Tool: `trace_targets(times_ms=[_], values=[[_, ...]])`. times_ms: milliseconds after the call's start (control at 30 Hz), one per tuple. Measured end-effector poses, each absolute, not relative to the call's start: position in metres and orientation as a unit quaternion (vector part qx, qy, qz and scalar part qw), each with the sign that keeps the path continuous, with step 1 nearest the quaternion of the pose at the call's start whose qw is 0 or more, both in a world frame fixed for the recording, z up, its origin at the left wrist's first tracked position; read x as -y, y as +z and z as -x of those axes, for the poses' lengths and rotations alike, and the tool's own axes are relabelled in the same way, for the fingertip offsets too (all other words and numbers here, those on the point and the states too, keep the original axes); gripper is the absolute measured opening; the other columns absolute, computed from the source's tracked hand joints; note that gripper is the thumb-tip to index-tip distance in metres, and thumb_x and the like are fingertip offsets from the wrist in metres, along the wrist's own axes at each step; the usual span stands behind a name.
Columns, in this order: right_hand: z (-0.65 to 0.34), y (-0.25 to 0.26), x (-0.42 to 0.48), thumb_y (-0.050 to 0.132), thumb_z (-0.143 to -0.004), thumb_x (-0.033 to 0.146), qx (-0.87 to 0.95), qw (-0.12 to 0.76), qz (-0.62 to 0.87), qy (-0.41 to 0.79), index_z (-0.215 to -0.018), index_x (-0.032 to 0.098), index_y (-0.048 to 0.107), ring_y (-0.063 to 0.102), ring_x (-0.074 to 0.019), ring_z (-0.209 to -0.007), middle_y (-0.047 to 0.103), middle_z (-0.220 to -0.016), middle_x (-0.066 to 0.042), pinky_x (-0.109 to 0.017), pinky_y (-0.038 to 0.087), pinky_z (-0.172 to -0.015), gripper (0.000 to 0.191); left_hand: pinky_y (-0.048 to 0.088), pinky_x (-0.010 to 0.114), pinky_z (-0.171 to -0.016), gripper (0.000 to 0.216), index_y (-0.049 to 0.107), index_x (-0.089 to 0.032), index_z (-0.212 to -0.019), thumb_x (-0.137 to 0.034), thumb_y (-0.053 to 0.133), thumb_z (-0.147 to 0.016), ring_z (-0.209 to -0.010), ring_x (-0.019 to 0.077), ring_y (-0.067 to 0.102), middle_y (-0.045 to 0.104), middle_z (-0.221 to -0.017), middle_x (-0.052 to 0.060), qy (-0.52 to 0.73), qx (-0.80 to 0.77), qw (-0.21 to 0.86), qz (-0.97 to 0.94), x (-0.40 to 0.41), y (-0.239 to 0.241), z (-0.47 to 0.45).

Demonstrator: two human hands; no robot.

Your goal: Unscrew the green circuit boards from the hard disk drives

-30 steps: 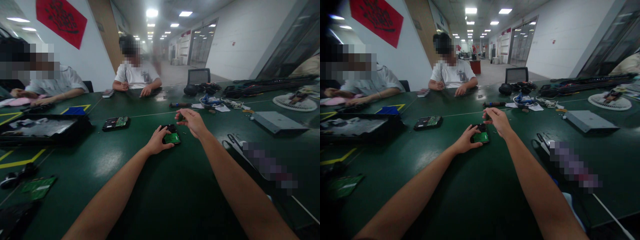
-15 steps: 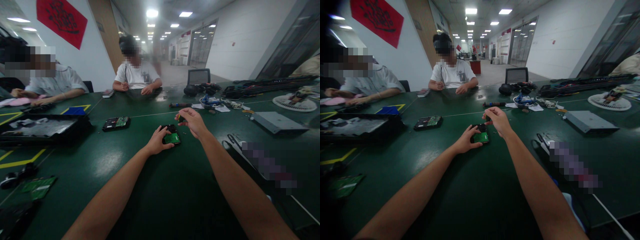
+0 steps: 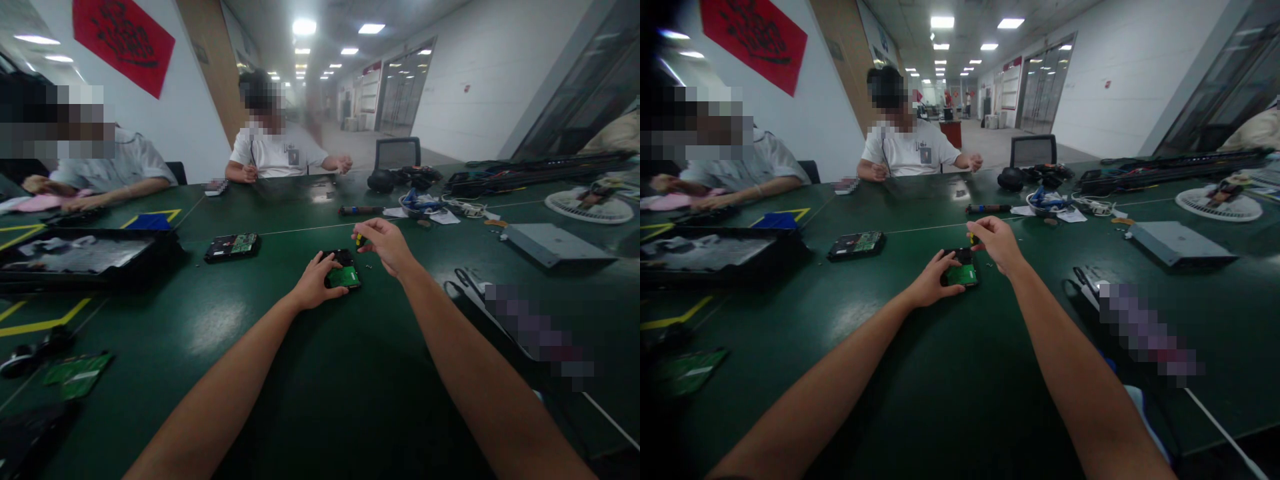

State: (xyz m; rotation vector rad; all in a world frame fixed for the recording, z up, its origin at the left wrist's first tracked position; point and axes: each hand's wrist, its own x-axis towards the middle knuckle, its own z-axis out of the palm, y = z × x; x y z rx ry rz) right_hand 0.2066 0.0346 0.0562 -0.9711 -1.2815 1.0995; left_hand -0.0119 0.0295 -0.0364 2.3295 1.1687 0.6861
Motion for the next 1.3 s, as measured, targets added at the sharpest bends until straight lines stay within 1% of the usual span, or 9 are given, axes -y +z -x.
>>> trace_targets(times_ms=[233, 333, 467, 567, 700, 833, 933, 1133, 1300], values=[[-0.2072, 0.0576, -0.0342, 0.068, -0.09, 0.05, 0.532, 0.571, 0.386, 0.492, -0.103, 0.025, 0.071, 0.067, -0.0183, -0.089, 0.069, -0.091, -0.004, -0.029, 0.061, -0.066, 0.029, 0.02, 0.06, -0.127, 0.069, 0.059, -0.027, -0.134, -0.056, 0.082, -0.076, -0.16, 0.037, 0.011, 0.036, -0.166, 0.01, 0.25, -0.422, 0.222, -0.843, -0.0299, -0.0366, 0.0116], [-0.2085, 0.0569, -0.0353, 0.071, -0.087, 0.047, 0.54, 0.567, 0.394, 0.481, -0.098, 0.024, 0.073, 0.064, -0.0172, -0.086, 0.068, -0.093, -0.004, -0.028, 0.061, -0.065, 0.025, 0.02, 0.06, -0.127, 0.068, 0.059, -0.026, -0.134, -0.056, 0.082, -0.077, -0.16, 0.0371, 0.011, 0.036, -0.166, 0.01, 0.25, -0.42, 0.22, -0.844, -0.0296, -0.0368, 0.0119], [-0.2064, 0.0574, -0.0336, 0.078, -0.082, 0.046, 0.536, 0.567, 0.408, 0.474, -0.088, 0.022, 0.066, 0.065, -0.0171, -0.087, 0.07, -0.093, -0.004, -0.027, 0.061, -0.063, 0.027, 0.019, 0.061, -0.127, 0.069, 0.059, -0.027, -0.135, -0.056, 0.081, -0.077, -0.16, 0.0372, 0.009, 0.035, -0.167, 0.011, 0.25, -0.42, 0.225, -0.843, -0.0295, -0.0369, 0.0122], [-0.2046, 0.0586, -0.0313, 0.077, -0.083, 0.047, 0.524, 0.568, 0.4, 0.493, -0.092, 0.023, 0.063, 0.067, -0.018, -0.09, 0.071, -0.096, -0.004, -0.027, 0.061, -0.064, 0.029, 0.019, 0.06, -0.127, 0.069, 0.059, -0.027, -0.135, -0.055, 0.082, -0.076, -0.16, 0.0369, 0.01, 0.036, -0.167, 0.01, 0.249, -0.421, 0.225, -0.843, -0.0296, -0.0366, 0.012], [-0.2051, 0.0585, -0.0314, 0.077, -0.084, 0.048, 0.536, 0.565, 0.393, 0.489, -0.1, 0.025, 0.067, 0.066, -0.0174, -0.09, 0.068, -0.091, -0.001, -0.028, 0.063, -0.067, 0.03, 0.02, 0.06, -0.127, 0.068, 0.059, -0.026, -0.134, -0.055, 0.082, -0.077, -0.16, 0.0374, 0.01, 0.036, -0.166, 0.01, 0.25, -0.419, 0.222, -0.844, -0.0297, -0.0363, 0.012], [-0.2059, 0.0553, -0.0339, 0.081, -0.08, 0.05, 0.545, 0.562, 0.405, 0.472, -0.093, 0.024, 0.069, 0.063, -0.0157, -0.083, 0.064, -0.086, -0.001, -0.026, 0.062, -0.064, 0.032, 0.019, 0.06, -0.127, 0.068, 0.059, -0.025, -0.134, -0.055, 0.081, -0.077, -0.16, 0.0375, 0.01, 0.036, -0.166, 0.011, 0.252, -0.416, 0.221, -0.845, -0.0301, -0.0383, 0.0124], [-0.2048, 0.0531, -0.0354, 0.081, -0.08, 0.051, 0.534, 0.567, 0.407, 0.477, -0.089, 0.022, 0.066, 0.065, -0.0166, -0.084, 0.066, -0.088, -0.002, -0.027, 0.063, -0.064, 0.034, 0.019, 0.06, -0.127, 0.068, 0.059, -0.026, -0.134, -0.055, 0.081, -0.077, -0.16, 0.0373, 0.011, 0.036, -0.167, 0.011, 0.252, -0.419, 0.218, -0.845, -0.0308, -0.0401, 0.0123], [-0.2037, 0.0537, -0.035, 0.067, -0.092, 0.051, 0.494, 0.569, 0.386, 0.533, -0.094, 0.022, 0.066, 0.068, -0.0197, -0.091, 0.07, -0.091, -0.005, -0.034, 0.065, -0.073, 0.029, 0.02, 0.059, -0.127, 0.067, 0.06, -0.026, -0.133, -0.056, 0.081, -0.077, -0.16, 0.0372, 0.01, 0.036, -0.166, 0.01, 0.249, -0.423, 0.215, -0.845, -0.0303, -0.0387, 0.0122], [-0.2036, 0.0574, -0.0311, 0.073, -0.088, 0.046, 0.535, 0.553, 0.394, 0.503, -0.096, 0.022, 0.072, 0.064, -0.0169, -0.087, 0.067, -0.093, -0.004, -0.029, 0.063, -0.067, 0.025, 0.02, 0.058, -0.127, 0.068, 0.059, -0.025, -0.134, -0.055, 0.081, -0.078, -0.16, 0.0374, 0.011, 0.035, -0.167, 0.01, 0.243, -0.423, 0.212, -0.847, -0.0287, -0.0357, 0.0119]])
